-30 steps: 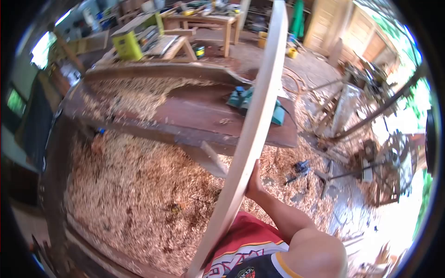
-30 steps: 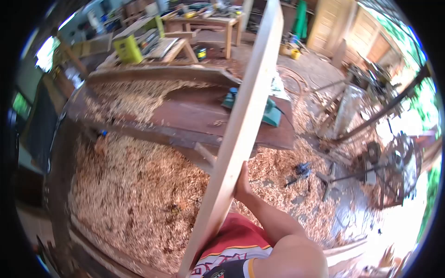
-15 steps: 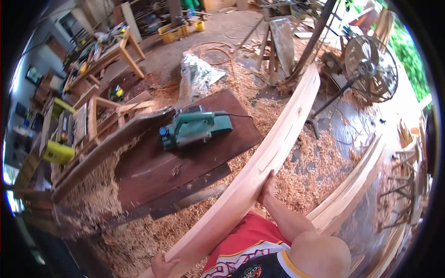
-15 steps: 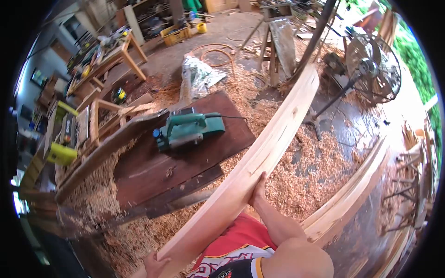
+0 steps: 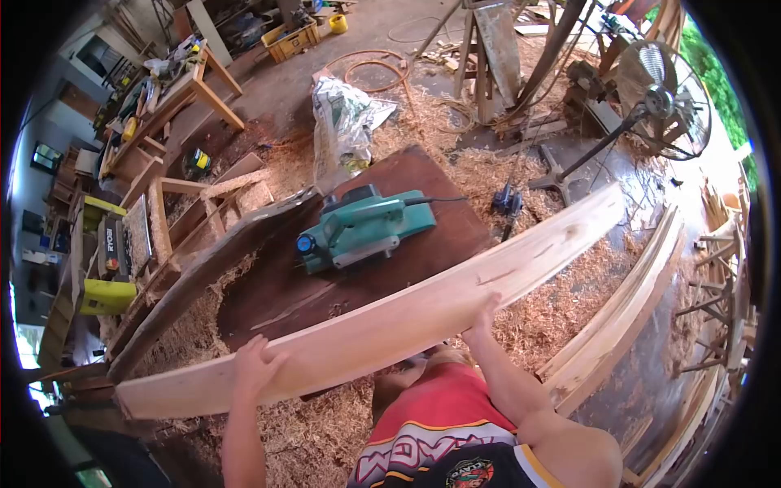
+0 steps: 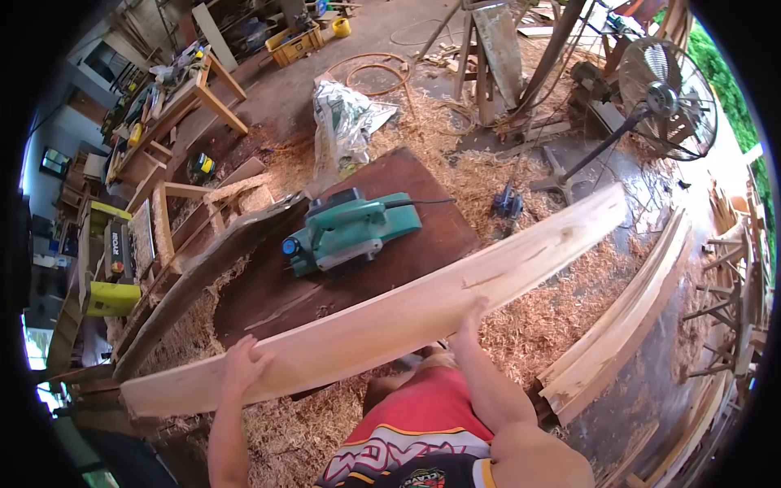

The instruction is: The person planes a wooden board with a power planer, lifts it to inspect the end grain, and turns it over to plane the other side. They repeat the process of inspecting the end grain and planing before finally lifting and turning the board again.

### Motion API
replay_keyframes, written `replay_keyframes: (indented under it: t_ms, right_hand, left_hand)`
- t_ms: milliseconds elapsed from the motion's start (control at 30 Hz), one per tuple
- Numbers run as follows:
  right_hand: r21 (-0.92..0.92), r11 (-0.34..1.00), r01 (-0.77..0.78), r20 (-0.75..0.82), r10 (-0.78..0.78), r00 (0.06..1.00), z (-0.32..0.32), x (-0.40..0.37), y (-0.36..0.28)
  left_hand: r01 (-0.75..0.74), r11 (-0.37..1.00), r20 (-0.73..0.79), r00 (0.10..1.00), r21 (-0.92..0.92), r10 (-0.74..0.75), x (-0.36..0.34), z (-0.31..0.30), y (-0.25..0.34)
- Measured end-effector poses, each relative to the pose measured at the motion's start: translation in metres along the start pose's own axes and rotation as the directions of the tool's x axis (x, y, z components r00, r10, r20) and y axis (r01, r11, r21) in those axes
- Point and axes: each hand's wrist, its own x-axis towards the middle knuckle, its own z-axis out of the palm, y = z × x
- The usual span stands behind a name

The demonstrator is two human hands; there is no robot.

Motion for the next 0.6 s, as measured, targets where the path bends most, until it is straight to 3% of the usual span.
replay_keyframes:
  t_ms: [67, 167, 200, 300, 400, 467, 500, 533, 567, 600]
  right_hand:
    - [-0.023, 0.999, 0.031, -0.043, -0.032, 0.999, -0.004, -0.003, -0.001]
    - [-0.222, 0.973, 0.054, -0.171, -0.093, 0.981, 0.008, -0.032, -0.013]
    - [-0.205, 0.978, 0.041, -0.063, -0.055, 0.996, -0.001, -0.025, -0.013]
    - [-0.305, 0.952, 0.028, -0.101, -0.062, 0.993, -0.005, -0.014, -0.004]
    - [-0.483, 0.874, 0.049, -0.099, -0.11, 0.989, -0.011, -0.021, 0.025]
    - [-0.375, 0.927, -0.017, -0.087, -0.017, 0.996, 0.003, -0.056, 0.065]
    - [-0.266, 0.961, -0.071, -0.073, 0.053, 0.996, 0.042, -0.107, 0.081]
    - [-0.155, 0.979, -0.131, -0.058, 0.124, 0.991, 0.082, -0.159, 0.097]
    - [-0.393, 0.901, -0.183, -0.021, 0.19, 0.981, 0.071, -0.163, 0.125]
    - [-0.626, 0.756, -0.191, 0.016, 0.257, 0.966, 0.06, -0.166, 0.154]
  left_hand:
    - [0.061, 0.998, -0.014, 0.998, -0.034, -0.062, 0.01, 0.008, 0.012]
    - [0.074, 0.972, -0.107, 0.989, -0.223, -0.1, 0.018, 0.069, -0.024]
    - [0.079, 0.993, -0.194, 0.976, -0.092, -0.096, 0.018, 0.065, -0.011]
    - [0.079, 0.981, -0.311, 0.941, -0.177, -0.132, 0.013, 0.087, -0.025]
    - [0.131, 0.983, -0.328, 0.93, -0.127, -0.166, 0.001, 0.092, -0.053]
    - [0.123, 0.987, -0.29, 0.945, -0.105, -0.148, -0.018, 0.079, -0.096]
    - [0.118, 0.991, -0.317, 0.939, -0.062, -0.132, -0.031, 0.08, -0.136]
    - [0.169, 0.986, -0.238, 0.957, 0.006, -0.163, -0.045, 0.077, -0.181]
    - [0.185, 0.975, -0.282, 0.948, 0.124, -0.144, -0.061, 0.071, -0.219]
    - [0.269, 0.951, -0.277, 0.935, 0.151, -0.22, -0.077, 0.058, -0.248]
